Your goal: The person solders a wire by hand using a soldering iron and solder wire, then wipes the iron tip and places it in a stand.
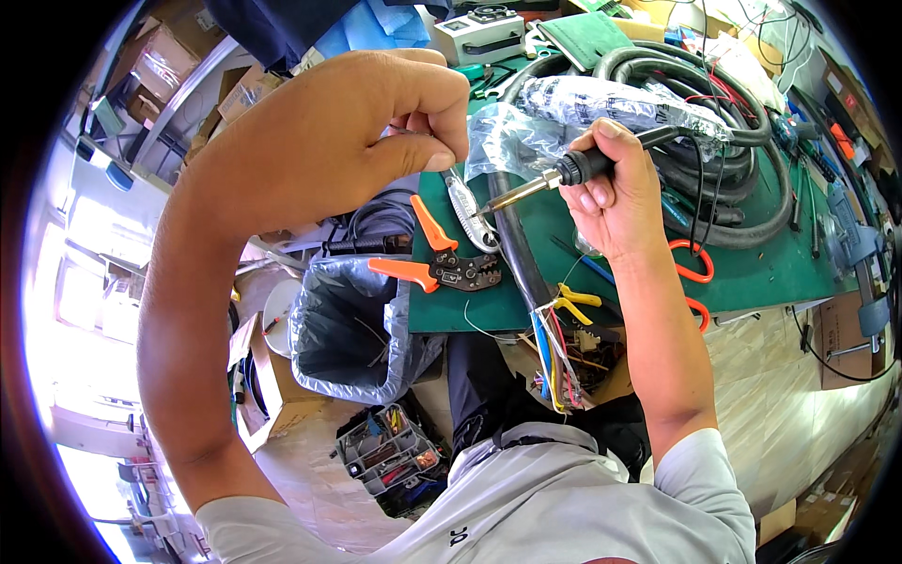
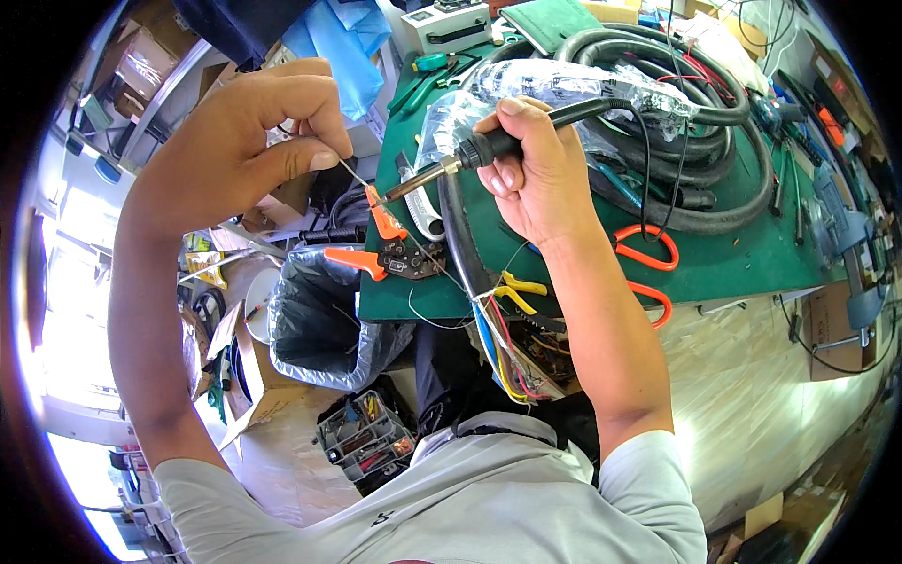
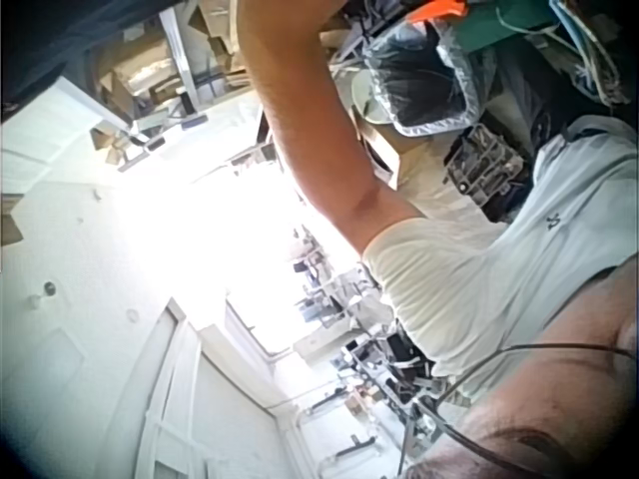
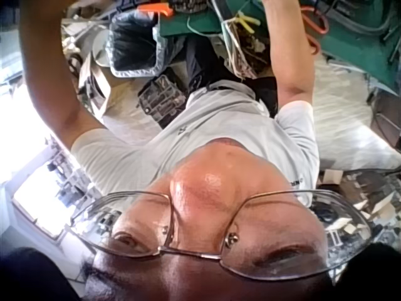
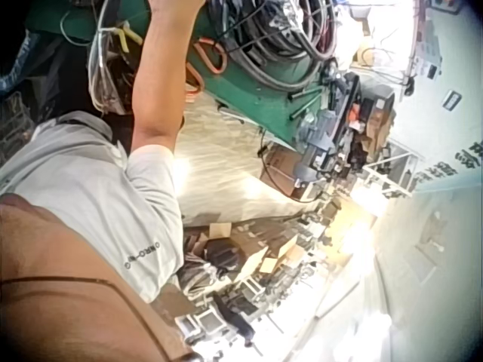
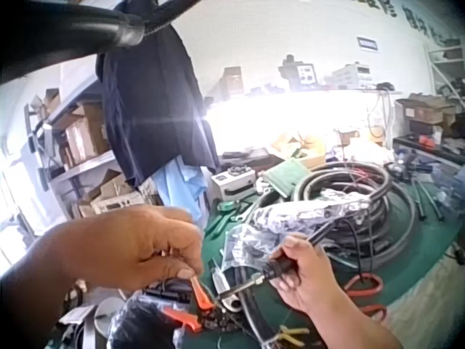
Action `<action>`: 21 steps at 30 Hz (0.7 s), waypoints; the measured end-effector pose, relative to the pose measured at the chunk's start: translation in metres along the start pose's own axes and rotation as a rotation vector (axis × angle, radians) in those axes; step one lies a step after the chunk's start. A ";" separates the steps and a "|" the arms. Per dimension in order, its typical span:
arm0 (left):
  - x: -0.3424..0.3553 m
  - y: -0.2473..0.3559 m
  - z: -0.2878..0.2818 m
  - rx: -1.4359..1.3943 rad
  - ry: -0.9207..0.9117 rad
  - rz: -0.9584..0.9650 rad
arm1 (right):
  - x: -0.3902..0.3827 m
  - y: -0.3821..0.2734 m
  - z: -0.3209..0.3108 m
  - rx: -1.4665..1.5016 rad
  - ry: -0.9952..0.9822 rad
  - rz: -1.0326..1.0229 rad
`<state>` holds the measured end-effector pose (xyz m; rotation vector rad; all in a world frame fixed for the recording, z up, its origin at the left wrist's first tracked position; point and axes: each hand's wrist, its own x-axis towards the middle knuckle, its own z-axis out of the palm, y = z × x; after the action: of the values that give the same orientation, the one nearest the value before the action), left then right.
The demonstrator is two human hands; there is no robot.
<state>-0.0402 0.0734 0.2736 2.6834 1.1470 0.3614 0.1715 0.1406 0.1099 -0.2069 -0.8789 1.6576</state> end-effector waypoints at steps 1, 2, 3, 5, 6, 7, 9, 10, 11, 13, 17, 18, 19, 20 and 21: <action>0.000 0.000 0.000 0.006 -0.003 -0.005 | 0.001 0.000 0.000 0.005 0.000 0.003; 0.000 0.000 0.000 0.011 -0.005 -0.009 | 0.001 0.000 0.000 0.010 -0.001 0.006; 0.000 0.000 0.000 0.017 -0.007 -0.012 | 0.001 0.000 -0.002 0.009 0.002 0.014; 0.000 0.001 0.001 0.016 -0.003 -0.001 | 0.000 0.002 -0.006 0.003 0.006 0.030; 0.000 0.002 -0.001 0.018 -0.007 -0.002 | 0.000 0.003 -0.007 0.029 -0.005 0.038; 0.001 0.002 -0.002 0.015 -0.009 -0.002 | -0.001 0.003 -0.009 0.054 -0.016 0.047; 0.001 0.001 -0.002 0.006 -0.006 0.002 | -0.002 0.003 -0.010 0.078 -0.026 0.059; 0.001 0.001 -0.002 0.008 -0.008 0.005 | -0.003 0.003 -0.010 0.077 -0.025 0.063; 0.001 0.001 -0.001 0.010 -0.009 0.008 | -0.003 0.003 -0.010 0.077 -0.025 0.066; 0.002 0.002 -0.001 0.015 -0.010 0.015 | -0.002 0.001 -0.007 0.084 -0.015 0.054; 0.002 0.001 -0.001 0.017 -0.001 0.032 | 0.003 -0.002 -0.001 0.106 -0.029 0.031; 0.002 0.000 -0.001 0.014 0.006 0.040 | 0.003 -0.002 -0.002 0.098 -0.028 0.035; 0.002 0.001 -0.001 0.017 0.008 0.041 | 0.003 -0.002 -0.003 0.091 -0.028 0.039; 0.002 0.001 -0.001 0.020 0.010 0.041 | 0.002 -0.002 -0.004 0.084 -0.028 0.043; 0.002 0.001 -0.001 0.023 0.012 0.041 | 0.001 -0.001 -0.006 0.069 -0.014 0.047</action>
<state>-0.0384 0.0740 0.2753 2.7322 1.1071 0.3731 0.1755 0.1435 0.1070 -0.1699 -0.8310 1.7322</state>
